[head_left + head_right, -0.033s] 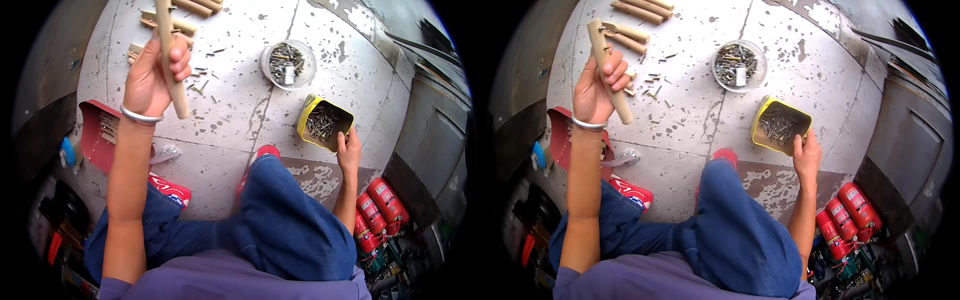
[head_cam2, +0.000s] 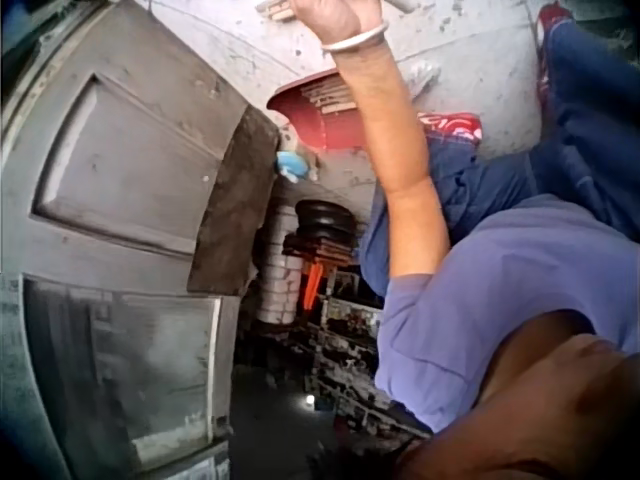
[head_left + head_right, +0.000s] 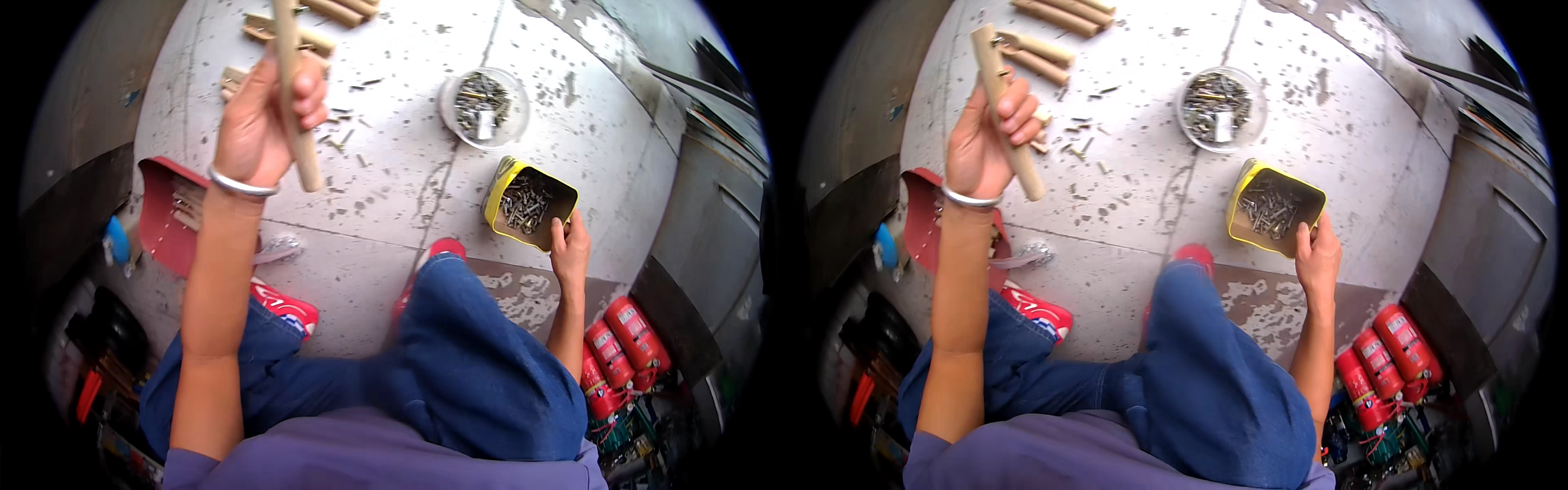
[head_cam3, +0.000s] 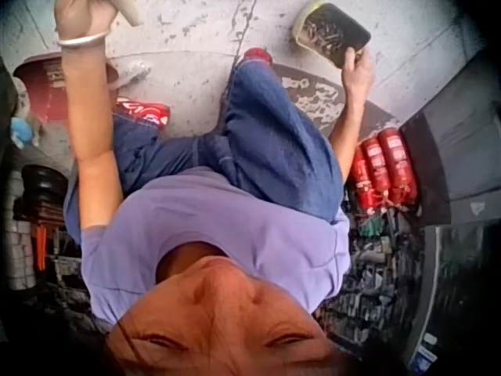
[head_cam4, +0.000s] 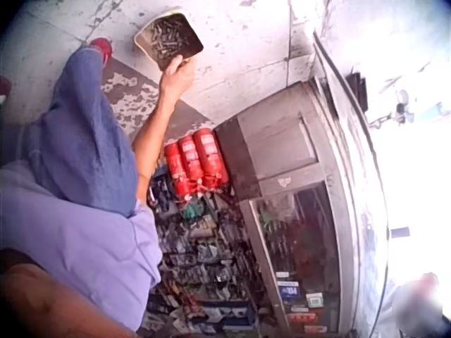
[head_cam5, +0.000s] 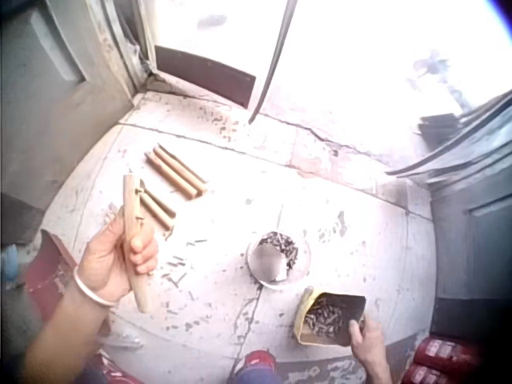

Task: The person inserts metal pins into pre-drilled holes in wooden handles. They pick up each handle, insert a pin, and place the handle back on the floor. The person repeats this process for multiple handles.

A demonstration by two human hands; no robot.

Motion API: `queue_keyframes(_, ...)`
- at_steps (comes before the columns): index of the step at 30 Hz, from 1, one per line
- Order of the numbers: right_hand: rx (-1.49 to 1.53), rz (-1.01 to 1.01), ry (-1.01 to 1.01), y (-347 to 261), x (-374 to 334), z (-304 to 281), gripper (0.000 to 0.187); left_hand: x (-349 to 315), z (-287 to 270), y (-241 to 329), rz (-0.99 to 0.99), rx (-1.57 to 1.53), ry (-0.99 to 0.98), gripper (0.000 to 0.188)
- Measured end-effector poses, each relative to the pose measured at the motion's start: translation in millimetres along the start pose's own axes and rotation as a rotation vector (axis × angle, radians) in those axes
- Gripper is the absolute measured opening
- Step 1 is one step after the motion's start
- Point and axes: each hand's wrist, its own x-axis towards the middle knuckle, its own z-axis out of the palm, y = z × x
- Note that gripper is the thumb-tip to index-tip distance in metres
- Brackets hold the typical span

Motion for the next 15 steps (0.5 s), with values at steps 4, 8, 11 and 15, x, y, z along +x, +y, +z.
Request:
queue_keyframes(4,0.138,-0.048,-0.121,-31,-15,44,0.022,-5,2,7,0.003,0.000,0.058,0.027)
queue_keyframes(8,0.000,-0.284,-0.106,-53,-25,75,0.018,-12,-3,15,0.021,-0.001,0.116,0.027)
queue_keyframes(11,0.011,-0.283,-0.142,-61,-24,85,0.030,-18,-6,16,0.017,0.008,0.119,0.027)
queue_keyframes(15,0.002,-0.264,-0.124,-65,-17,85,0.032,-19,-2,4,-0.009,-0.037,0.133,0.024)
